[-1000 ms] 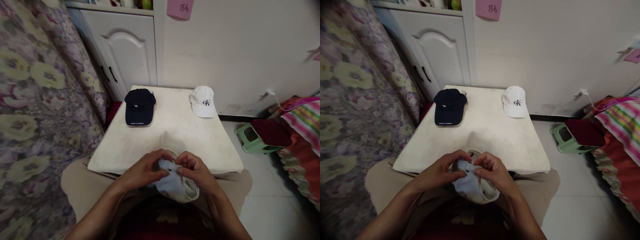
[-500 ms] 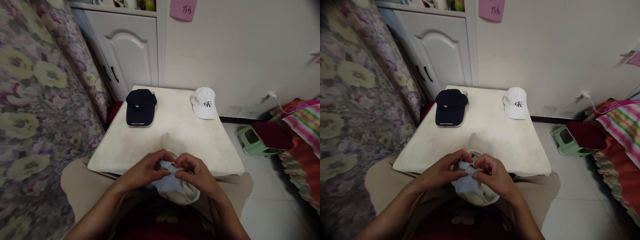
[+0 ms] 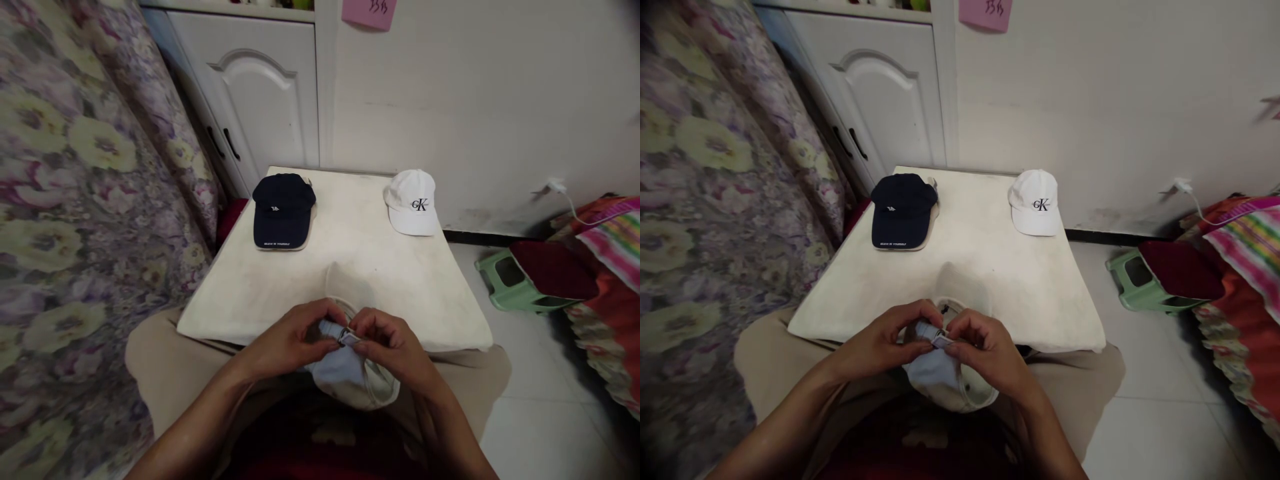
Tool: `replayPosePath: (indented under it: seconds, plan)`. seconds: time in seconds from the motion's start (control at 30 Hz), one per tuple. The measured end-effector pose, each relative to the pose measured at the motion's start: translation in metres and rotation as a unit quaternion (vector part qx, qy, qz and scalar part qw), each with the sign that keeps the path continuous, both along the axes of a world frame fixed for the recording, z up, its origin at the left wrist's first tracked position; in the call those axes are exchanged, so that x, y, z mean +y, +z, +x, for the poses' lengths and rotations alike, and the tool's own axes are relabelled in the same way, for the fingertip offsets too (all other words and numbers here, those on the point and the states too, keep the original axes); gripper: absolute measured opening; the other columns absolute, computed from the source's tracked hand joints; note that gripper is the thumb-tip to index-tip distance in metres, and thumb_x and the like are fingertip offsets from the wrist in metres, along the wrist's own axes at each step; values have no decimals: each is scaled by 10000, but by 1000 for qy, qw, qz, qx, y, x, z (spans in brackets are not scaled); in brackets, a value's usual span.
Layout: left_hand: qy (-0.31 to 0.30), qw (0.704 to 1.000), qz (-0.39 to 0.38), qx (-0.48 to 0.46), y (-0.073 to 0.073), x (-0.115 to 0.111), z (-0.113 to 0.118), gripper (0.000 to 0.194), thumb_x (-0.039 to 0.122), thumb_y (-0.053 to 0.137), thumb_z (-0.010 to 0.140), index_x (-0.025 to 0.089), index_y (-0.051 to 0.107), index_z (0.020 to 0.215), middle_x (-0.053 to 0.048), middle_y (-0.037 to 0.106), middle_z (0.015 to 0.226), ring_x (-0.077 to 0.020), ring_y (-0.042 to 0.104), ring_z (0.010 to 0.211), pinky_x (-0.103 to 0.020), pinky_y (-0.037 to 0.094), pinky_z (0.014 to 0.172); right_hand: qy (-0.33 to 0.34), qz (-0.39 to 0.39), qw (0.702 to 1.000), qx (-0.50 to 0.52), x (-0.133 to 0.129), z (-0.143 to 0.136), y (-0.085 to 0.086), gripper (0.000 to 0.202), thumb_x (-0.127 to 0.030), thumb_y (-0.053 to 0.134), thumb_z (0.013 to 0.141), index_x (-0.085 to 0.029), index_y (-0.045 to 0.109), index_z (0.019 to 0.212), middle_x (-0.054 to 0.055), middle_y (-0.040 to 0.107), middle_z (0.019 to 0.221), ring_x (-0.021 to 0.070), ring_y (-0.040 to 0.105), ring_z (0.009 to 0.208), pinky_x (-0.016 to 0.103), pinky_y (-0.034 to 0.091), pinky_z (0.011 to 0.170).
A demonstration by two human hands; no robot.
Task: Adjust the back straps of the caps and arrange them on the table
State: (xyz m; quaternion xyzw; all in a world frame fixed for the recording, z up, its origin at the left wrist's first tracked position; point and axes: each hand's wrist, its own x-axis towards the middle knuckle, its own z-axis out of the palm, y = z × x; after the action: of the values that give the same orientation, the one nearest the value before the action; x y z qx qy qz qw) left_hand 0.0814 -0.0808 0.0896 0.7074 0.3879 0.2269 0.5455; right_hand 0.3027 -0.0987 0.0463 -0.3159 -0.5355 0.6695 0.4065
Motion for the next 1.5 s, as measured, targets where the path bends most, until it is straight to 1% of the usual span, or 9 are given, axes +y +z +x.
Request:
replayPosePath:
  seconds: [0.33,0.5,0.7,0.8,0.87,1.03,1.23,1.37,1.5]
  plan:
    - [15,991,88,102,-1,-8,0,272,183,608,880,268,625,1137,3,645,1071,-194,575,990,-319,432,858,-2,-21,999,45,4,2,-9,149,-290,781,833,-205,659,838,10,620,878,133,552,798,236,442,705]
    - [-3,991,62,115,-3,-1,-1,164,272,619,884,235,658,1038,-8,629,972,-201,575,934,-316,441,814,-7,-12,1000,17,4,1,-5,163,-327,758,846,-202,654,838,14,603,851,145,538,782,247,433,679]
    - [-25,998,1,54,-7,6,-2,164,355,633,882,200,640,935,8,595,862,-160,529,781,-269,410,684,-4,29,999,-26,3,1,4,187,-364,701,879,-205,624,819,31,603,883,166,540,802,275,435,693]
    - [-10,999,-20,44,-6,4,0,152,303,628,882,212,621,1004,8,614,894,-157,535,790,-263,423,687,-27,44,996,-72,2,1,8,188,-359,672,893,-204,601,814,35,607,877,168,537,783,278,429,680]
    - [0,998,-17,53,-2,1,2,241,259,658,856,235,604,1089,-2,640,989,-179,564,871,-285,452,745,-44,41,994,-95,1,1,10,177,-339,666,892,-201,591,809,25,599,840,158,518,744,270,414,653]
    - [6,989,100,106,3,-9,7,424,217,733,810,271,561,1194,-36,613,1204,-250,540,1130,-391,444,962,-59,-1,996,-70,3,0,6,188,-343,679,872,-192,592,803,7,586,801,131,478,668,249,384,595]
    - [66,954,271,111,-27,-21,10,361,302,637,931,254,523,1270,-99,541,1313,-268,514,1187,-426,415,1012,-63,-27,997,-42,6,2,0,208,-375,707,854,-193,614,817,4,600,797,127,481,659,239,391,584]
    - [68,956,271,88,-37,-23,9,325,370,580,970,268,507,1269,-64,632,1161,-247,566,1076,-402,423,964,-53,-19,997,-52,6,3,3,209,-376,703,860,-195,605,819,10,599,808,130,483,665,243,394,589]
    - [56,966,238,80,-31,-19,9,304,415,592,957,255,546,1212,-46,668,1086,-245,573,1014,-394,407,941,-48,9,996,-81,4,3,6,180,-348,681,873,-197,597,821,4,583,792,125,470,655,247,381,586]
